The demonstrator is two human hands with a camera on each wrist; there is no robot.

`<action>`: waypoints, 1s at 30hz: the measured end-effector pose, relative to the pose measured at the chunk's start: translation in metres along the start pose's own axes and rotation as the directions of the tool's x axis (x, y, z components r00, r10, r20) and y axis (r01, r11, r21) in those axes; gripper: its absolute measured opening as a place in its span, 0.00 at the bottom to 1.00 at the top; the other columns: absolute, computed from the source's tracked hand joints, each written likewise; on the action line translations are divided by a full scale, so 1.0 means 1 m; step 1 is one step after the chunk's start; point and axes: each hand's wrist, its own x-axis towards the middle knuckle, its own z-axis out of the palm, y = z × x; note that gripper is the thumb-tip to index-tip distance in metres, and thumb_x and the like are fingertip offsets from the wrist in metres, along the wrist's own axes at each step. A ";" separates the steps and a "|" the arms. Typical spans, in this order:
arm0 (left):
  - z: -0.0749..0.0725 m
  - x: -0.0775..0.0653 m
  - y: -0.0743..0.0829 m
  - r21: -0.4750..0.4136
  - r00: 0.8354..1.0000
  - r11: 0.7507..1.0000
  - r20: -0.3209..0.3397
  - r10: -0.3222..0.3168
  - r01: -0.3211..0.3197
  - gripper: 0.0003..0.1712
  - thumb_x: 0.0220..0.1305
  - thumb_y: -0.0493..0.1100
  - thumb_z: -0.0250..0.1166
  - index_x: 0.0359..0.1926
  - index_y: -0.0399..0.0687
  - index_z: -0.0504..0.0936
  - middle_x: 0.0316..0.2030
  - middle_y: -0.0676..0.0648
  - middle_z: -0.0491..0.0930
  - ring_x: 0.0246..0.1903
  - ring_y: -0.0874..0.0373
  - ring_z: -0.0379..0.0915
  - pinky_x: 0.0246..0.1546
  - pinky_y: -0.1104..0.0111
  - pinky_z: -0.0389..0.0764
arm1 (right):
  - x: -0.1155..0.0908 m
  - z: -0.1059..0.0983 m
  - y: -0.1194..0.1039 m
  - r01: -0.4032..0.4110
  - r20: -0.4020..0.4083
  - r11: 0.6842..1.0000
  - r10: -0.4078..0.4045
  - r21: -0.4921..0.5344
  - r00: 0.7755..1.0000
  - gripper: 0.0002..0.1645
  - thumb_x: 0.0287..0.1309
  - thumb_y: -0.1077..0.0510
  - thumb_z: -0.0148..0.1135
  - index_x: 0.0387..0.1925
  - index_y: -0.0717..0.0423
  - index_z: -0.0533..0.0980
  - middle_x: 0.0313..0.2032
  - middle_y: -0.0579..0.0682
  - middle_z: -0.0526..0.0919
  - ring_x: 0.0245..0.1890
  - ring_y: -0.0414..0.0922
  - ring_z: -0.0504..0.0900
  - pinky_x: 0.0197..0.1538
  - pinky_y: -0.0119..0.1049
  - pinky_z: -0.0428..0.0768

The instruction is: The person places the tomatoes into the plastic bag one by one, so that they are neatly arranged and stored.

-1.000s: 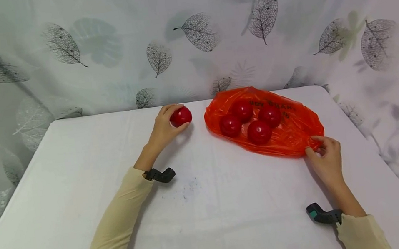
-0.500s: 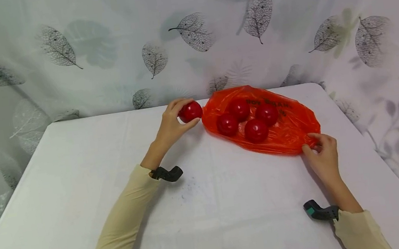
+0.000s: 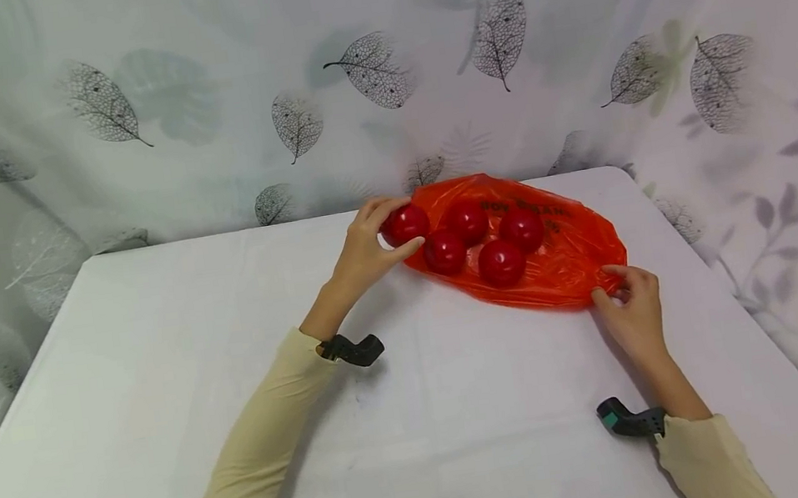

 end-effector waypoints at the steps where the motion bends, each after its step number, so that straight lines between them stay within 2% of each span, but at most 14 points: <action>1: 0.002 0.001 0.002 -0.001 1.000 1.000 0.008 0.001 -0.001 0.33 0.58 0.45 0.72 0.63 0.43 0.74 0.58 0.39 0.70 0.59 0.47 0.69 0.58 0.62 0.76 | 0.000 -0.001 0.000 -0.001 0.001 1.000 0.001 -0.001 1.000 0.26 0.66 0.57 0.52 0.61 0.66 0.68 0.61 0.66 0.59 0.45 0.41 0.64 0.41 0.15 0.64; 12: 0.026 0.013 0.020 0.007 0.996 1.000 0.088 0.002 -0.002 0.34 0.58 0.46 0.71 0.64 0.46 0.72 0.60 0.42 0.69 0.60 0.48 0.68 0.56 0.62 0.78 | 0.000 -0.004 -0.002 0.000 0.001 1.000 0.000 0.022 1.000 0.26 0.66 0.57 0.51 0.61 0.67 0.67 0.61 0.66 0.59 0.45 0.41 0.64 0.41 0.14 0.64; 19: 0.044 0.016 0.030 -0.008 0.985 1.000 0.169 -0.021 0.023 0.35 0.59 0.48 0.71 0.66 0.49 0.71 0.62 0.44 0.68 0.62 0.50 0.66 0.56 0.62 0.78 | -0.003 -0.002 -0.003 0.004 0.006 1.000 -0.005 0.029 1.000 0.25 0.66 0.57 0.51 0.61 0.67 0.68 0.60 0.66 0.60 0.45 0.44 0.65 0.41 0.16 0.64; 30: 0.069 0.025 0.051 -0.020 0.973 0.999 0.227 0.037 -0.033 0.35 0.60 0.51 0.70 0.66 0.51 0.71 0.63 0.45 0.67 0.63 0.51 0.65 0.55 0.66 0.78 | -0.004 -0.004 -0.004 0.015 -0.005 0.999 -0.014 0.040 1.000 0.25 0.65 0.58 0.51 0.60 0.68 0.68 0.60 0.66 0.60 0.45 0.45 0.66 0.42 0.17 0.64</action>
